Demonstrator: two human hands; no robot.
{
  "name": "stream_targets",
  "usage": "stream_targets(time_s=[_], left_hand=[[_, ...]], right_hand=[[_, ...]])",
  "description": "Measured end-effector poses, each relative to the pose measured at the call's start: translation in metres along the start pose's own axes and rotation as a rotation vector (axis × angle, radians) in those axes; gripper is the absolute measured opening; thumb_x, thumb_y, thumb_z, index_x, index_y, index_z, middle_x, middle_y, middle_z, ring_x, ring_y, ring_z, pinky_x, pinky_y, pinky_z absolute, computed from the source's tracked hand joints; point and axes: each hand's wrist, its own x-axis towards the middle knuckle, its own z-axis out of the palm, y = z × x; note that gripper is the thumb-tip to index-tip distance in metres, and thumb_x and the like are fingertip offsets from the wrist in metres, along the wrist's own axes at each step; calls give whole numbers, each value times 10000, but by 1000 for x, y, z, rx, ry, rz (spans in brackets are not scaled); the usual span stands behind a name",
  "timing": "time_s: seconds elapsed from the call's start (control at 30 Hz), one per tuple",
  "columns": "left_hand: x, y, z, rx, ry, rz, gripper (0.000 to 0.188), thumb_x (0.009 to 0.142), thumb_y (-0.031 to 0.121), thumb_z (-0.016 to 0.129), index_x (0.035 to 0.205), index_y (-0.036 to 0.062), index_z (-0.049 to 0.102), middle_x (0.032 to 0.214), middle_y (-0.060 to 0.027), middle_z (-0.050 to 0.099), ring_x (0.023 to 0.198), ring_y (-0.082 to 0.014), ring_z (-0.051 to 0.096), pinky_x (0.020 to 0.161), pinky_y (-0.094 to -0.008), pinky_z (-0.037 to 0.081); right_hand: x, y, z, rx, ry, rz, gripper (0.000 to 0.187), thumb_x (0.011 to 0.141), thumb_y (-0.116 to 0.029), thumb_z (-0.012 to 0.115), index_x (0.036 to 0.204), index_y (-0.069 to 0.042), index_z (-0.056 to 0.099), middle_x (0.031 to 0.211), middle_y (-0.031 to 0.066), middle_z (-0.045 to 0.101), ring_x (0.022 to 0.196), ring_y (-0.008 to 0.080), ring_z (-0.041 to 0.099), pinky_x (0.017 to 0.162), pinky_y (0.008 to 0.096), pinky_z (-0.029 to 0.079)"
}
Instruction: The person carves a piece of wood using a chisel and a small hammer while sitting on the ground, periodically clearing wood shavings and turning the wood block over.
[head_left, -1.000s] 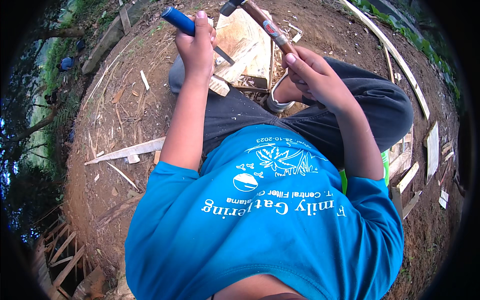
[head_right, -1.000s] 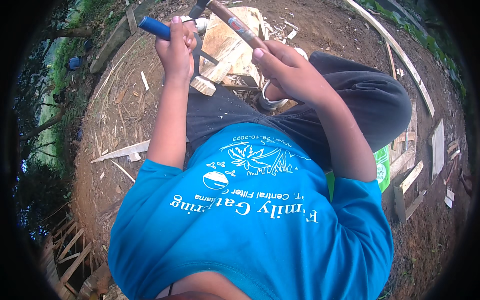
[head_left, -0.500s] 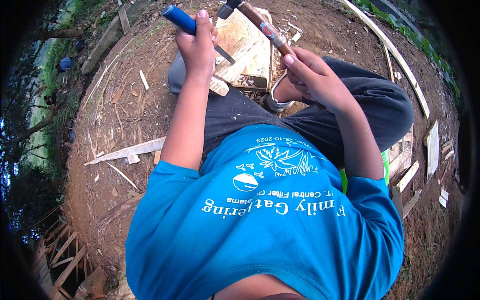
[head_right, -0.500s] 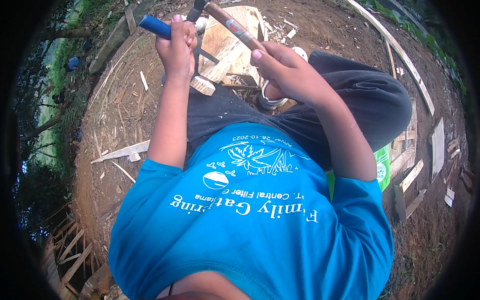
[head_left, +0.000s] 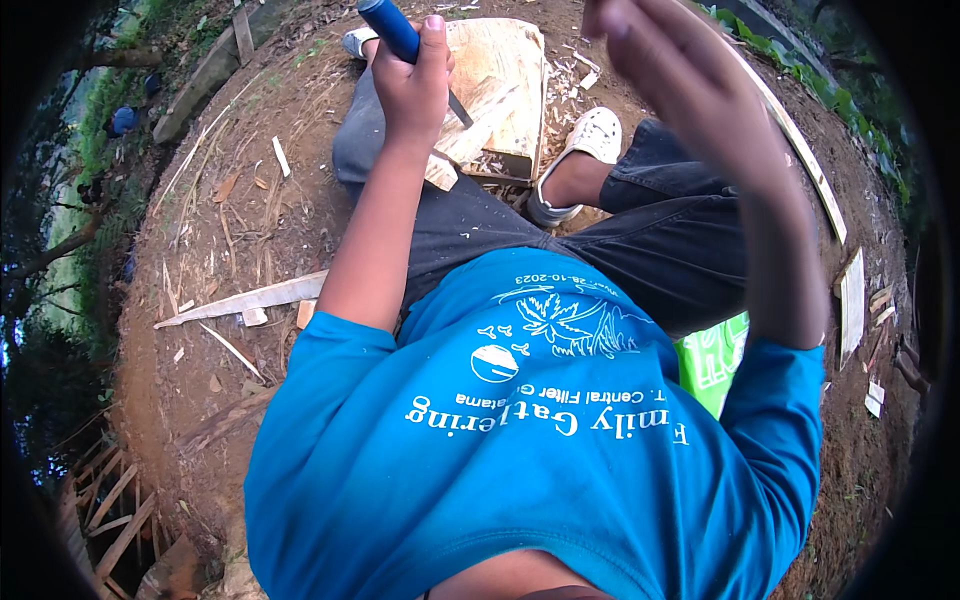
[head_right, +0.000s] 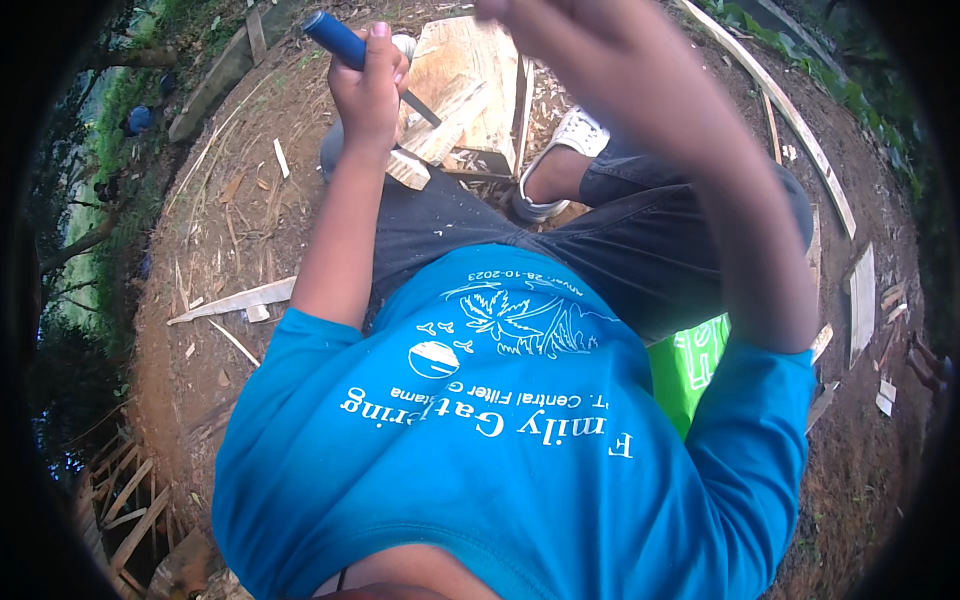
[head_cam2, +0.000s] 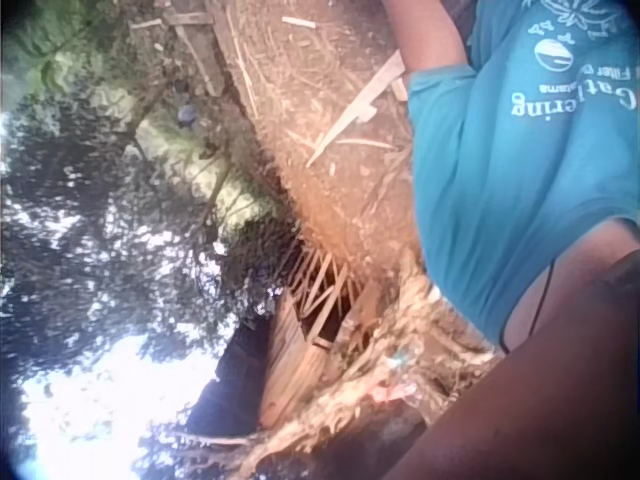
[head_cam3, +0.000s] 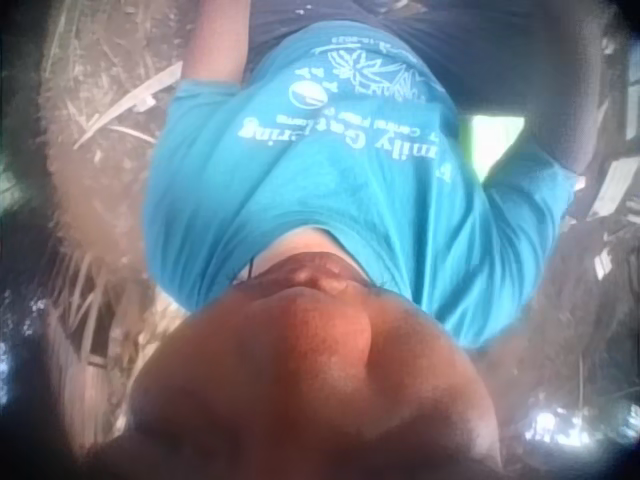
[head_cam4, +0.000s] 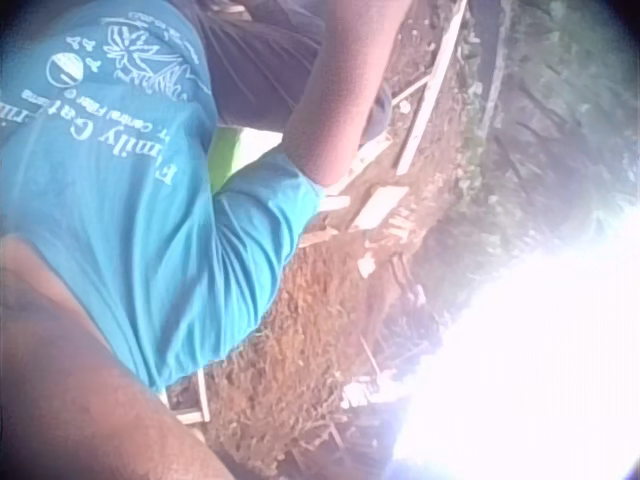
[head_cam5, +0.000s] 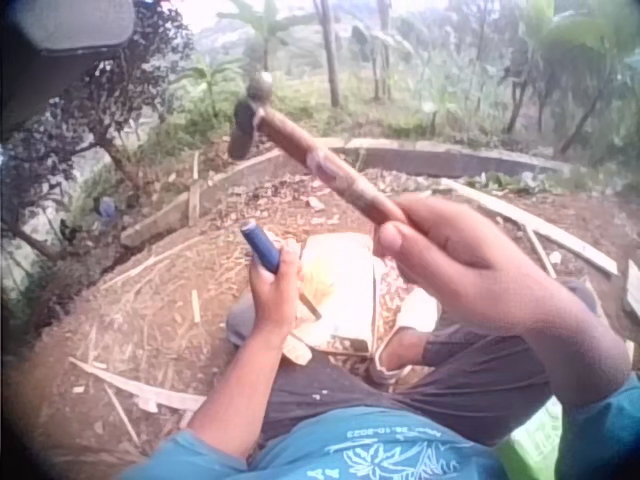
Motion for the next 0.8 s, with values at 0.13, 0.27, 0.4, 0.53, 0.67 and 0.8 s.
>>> stream_targets(time_s=[0.13,0.27,0.4,0.53,0.67,0.8], left_hand=[[-1,-3,-4,-35,3,7,297,1043,248,639,848,96,474,647,40,443,551,-51,442,463,-210,322],[0,0,-3,-22,-73,-27,294,1032,262,659,868,66,513,664,40,471,554,-44,480,467,-215,374],[1,-4,6,-42,-80,17,289,1026,260,668,878,58,525,661,38,477,554,-47,487,475,-216,386],[0,-2,-4,-63,-10,-24,293,1022,268,678,870,66,530,661,38,484,556,-46,492,479,-214,387],[-1,-6,6,-18,-67,-13,301,1017,277,689,863,76,528,658,51,484,540,-38,474,478,-215,384],[2,-11,-4,-86,-82,-35,306,1023,288,680,852,88,525,636,62,484,524,-28,460,476,-216,376]], right_hand=[[45,-72,-7,-455,-149,-195,305,1104,-292,495,977,-25,570,687,-1,515,566,131,490,539,318,416],[49,-115,-12,-879,-347,-108,341,1105,-273,472,913,-16,590,680,56,502,565,194,475,580,379,442],[52,-148,-4,-692,-235,24,324,1102,-267,475,928,-20,590,687,73,538,579,195,503,603,380,471],[55,-122,-3,-1009,-431,8,304,1100,-254,473,930,-28,585,700,62,541,575,177,504,597,362,476],[53,-143,1,-687,-273,144,304,1093,-259,482,913,-33,575,707,75,544,602,166,513,580,370,457],[55,-120,7,-979,-345,-59,291,1103,-244,468,935,-30,572,707,54,531,616,163,513,598,339,457]])
